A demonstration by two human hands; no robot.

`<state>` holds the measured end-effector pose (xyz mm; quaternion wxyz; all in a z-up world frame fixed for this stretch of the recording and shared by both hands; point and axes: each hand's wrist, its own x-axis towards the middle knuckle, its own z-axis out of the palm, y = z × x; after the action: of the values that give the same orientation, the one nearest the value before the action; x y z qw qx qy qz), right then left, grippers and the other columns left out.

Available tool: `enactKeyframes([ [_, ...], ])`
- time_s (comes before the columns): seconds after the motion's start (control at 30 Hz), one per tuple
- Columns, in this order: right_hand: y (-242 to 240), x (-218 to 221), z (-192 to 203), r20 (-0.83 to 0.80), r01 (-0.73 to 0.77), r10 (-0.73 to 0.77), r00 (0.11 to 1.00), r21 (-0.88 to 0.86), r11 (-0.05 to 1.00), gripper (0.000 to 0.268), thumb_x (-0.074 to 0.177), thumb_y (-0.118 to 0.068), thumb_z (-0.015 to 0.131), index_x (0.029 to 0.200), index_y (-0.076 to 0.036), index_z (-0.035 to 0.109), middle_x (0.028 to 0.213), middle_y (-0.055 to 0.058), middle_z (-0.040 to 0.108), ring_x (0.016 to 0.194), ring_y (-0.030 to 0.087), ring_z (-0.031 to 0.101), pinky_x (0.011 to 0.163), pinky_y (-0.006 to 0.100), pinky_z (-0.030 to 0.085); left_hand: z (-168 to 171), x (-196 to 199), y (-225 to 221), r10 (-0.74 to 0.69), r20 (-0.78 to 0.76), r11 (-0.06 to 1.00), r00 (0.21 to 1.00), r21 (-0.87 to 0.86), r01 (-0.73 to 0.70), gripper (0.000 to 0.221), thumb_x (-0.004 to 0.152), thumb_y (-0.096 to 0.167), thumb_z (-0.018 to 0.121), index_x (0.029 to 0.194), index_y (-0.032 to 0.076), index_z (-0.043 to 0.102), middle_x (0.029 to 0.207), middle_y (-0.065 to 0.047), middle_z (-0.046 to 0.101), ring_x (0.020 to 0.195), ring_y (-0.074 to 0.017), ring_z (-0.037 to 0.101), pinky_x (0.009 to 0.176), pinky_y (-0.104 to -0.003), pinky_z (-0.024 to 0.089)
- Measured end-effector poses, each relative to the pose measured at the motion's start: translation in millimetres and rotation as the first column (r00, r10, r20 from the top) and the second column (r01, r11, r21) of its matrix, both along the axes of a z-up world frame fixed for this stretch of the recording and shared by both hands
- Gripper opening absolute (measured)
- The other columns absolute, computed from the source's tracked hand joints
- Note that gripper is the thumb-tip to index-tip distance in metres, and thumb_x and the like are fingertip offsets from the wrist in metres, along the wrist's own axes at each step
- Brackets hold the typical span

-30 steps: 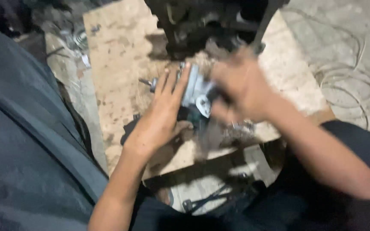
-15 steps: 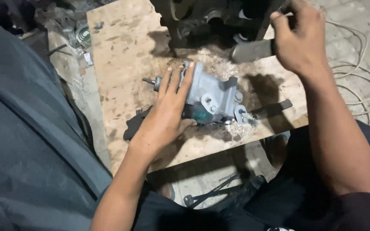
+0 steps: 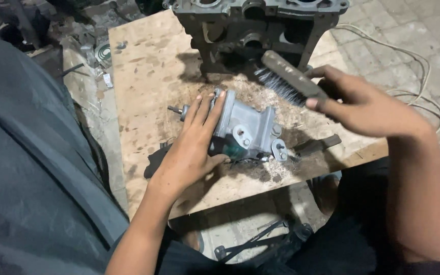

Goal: Polishing and cleaning the surface of a metal compressor component using a wire brush and a manual scraping tool.

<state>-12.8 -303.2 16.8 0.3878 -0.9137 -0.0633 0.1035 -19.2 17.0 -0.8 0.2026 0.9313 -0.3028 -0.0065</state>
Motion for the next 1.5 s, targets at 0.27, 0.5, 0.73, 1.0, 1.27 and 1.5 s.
enactKeyframes([
  [0.27,16.6,-12.5,4.8,0.169,-0.201,0.184,0.968,0.088,0.976,0.065,0.083,-0.007,0.062,0.146,-0.004,0.049,0.084,0.010,0.071,0.060,0.018,0.064,0.044,0.027,0.051,-3.3,2.9,3.9,0.024,0.042,0.999,0.999,0.033,-0.025,0.124,0.061,0.020,0.094,0.162,0.019,0.022,0.163,-0.013,0.035,0.153,-0.0377,0.026,0.117,-0.052,0.037],
  [0.5,38.9,-35.8,13.2,0.352,-0.365,0.304,0.885,0.121,0.923,0.055,0.090,-0.013,0.058,0.142,0.005,0.048,0.071,0.006,0.072,0.051,0.014,0.061,0.038,0.022,0.046,-14.3,11.5,5.1,0.084,0.194,0.987,0.977,0.121,-0.109,0.131,0.052,0.043,0.099,0.161,0.025,0.028,0.155,-0.011,0.046,0.138,-0.0352,0.048,0.101,-0.051,0.053],
  [0.73,87.2,-82.5,-23.5,0.576,0.094,-0.018,0.817,-0.102,0.990,0.059,0.094,-0.004,0.059,0.147,0.014,0.041,0.093,0.027,0.064,0.063,0.033,0.061,0.055,0.043,0.052,-28.1,5.8,-3.3,0.206,0.284,0.961,0.936,0.120,-0.248,0.145,0.045,0.063,0.101,0.162,0.026,0.024,0.145,-0.018,0.052,0.113,-0.0418,0.054,0.068,-0.051,0.063],
  [1.0,115.1,-122.7,-49.3,0.563,0.246,-0.232,0.793,0.053,0.968,0.058,0.092,-0.001,0.058,0.146,0.014,0.044,0.076,0.023,0.064,0.053,0.030,0.060,0.050,0.041,0.050,-41.4,-2.6,-17.3,0.276,0.383,0.929,0.882,0.129,-0.346,0.146,0.056,0.077,0.095,0.163,0.010,0.022,0.135,-0.035,0.056,0.118,-0.0610,0.053,0.063,-0.061,0.061],
  [1.27,126.2,-71.6,-61.0,0.554,0.358,-0.228,0.801,-0.137,0.924,0.063,0.095,-0.010,0.057,0.155,0.002,0.040,0.086,0.031,0.063,0.052,0.040,0.064,0.045,0.049,0.056,-60.9,-18.5,-27.0,0.361,0.329,0.929,0.872,-0.051,-0.366,0.111,0.082,0.045,0.087,0.163,0.005,0.023,0.115,-0.033,0.047,0.095,-0.0429,0.045,0.047,-0.044,0.055],
  [1.5,104.8,-100.5,-91.3,0.606,0.247,-0.239,0.758,0.072,0.966,0.053,0.101,-0.013,0.053,0.152,-0.001,0.049,0.089,0.028,0.064,0.079,0.050,0.069,0.058,0.053,0.058,-52.5,-20.3,-30.8,0.367,0.254,0.930,0.895,-0.088,-0.357,0.115,0.082,0.053,0.085,0.164,0.005,0.020,0.126,-0.038,0.045,0.115,-0.0611,0.046,0.052,-0.060,0.062],
])
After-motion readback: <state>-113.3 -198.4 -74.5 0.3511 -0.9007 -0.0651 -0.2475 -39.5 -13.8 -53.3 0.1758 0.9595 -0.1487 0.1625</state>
